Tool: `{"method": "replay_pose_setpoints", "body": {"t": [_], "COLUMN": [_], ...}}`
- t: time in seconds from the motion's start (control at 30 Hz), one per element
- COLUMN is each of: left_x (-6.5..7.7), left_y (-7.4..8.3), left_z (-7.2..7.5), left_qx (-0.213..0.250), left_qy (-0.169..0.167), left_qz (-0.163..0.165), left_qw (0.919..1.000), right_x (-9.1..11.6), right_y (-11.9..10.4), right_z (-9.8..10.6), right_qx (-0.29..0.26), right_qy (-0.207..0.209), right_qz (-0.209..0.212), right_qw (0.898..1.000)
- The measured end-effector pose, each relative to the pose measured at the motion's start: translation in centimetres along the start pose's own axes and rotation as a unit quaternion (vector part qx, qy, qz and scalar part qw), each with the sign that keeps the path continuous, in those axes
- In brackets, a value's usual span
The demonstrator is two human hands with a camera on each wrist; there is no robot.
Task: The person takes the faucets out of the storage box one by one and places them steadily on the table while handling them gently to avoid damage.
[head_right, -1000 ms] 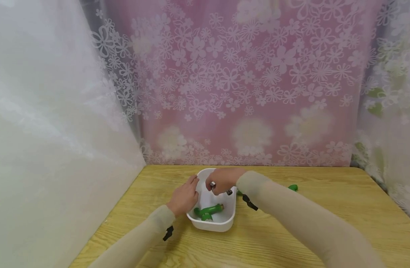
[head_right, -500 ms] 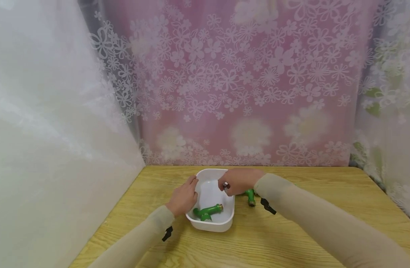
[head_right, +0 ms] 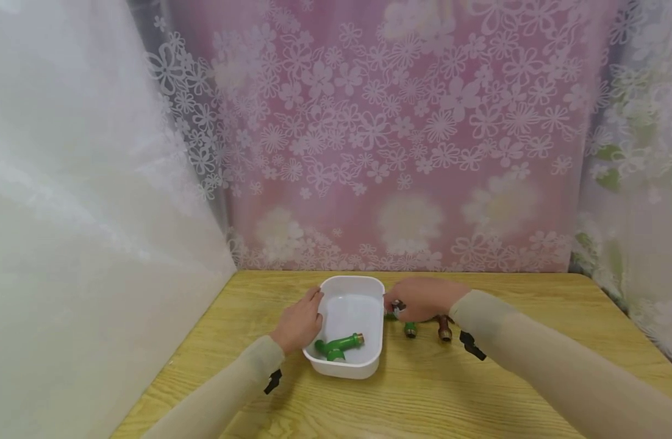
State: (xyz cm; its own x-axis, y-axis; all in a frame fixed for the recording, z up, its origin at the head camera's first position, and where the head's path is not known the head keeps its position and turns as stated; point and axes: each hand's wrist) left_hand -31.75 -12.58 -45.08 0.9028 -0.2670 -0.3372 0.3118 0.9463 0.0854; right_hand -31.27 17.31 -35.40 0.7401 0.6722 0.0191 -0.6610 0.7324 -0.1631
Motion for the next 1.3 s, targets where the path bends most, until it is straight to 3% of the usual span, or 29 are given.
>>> {"method": "replay_pose_setpoints", "body": {"t": [0.5,0.77,1.3], "left_x": [-0.1,-0.1,-0.1], "left_y": [0.1,0.1,0.2], "left_z": [0.1,0.1,0.3], "left_qx": [-0.001,0.0,0.002], "left_qy": [-0.001,-0.005,-0.008], "left_qz": [0.0,0.005,0.01], "left_qw": [1.0,1.0,0.9999], "right_x": [3.3,5.3,8.1], "right_y": [3.4,5.2,8.9], "right_z": [-0.2,-0.1,-0.8], "right_qx": [-0.007,-0.037,-0.046], "right_qy": [-0.001,0.005,0.003], "right_qz": [-0.027,-0.027,-0.076], "right_qw": [1.0,0.999,0.996]}}
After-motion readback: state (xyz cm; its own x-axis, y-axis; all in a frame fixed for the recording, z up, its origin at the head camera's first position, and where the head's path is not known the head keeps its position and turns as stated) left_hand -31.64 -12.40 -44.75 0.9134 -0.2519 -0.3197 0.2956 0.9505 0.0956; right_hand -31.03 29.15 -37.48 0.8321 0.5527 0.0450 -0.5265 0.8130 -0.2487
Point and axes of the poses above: each hand's wrist, its own x-axis away from the middle knuckle, its own z-axis out of the back of the hand, y = z × x, and after that the axes turned 11 degrees about y, right-handed
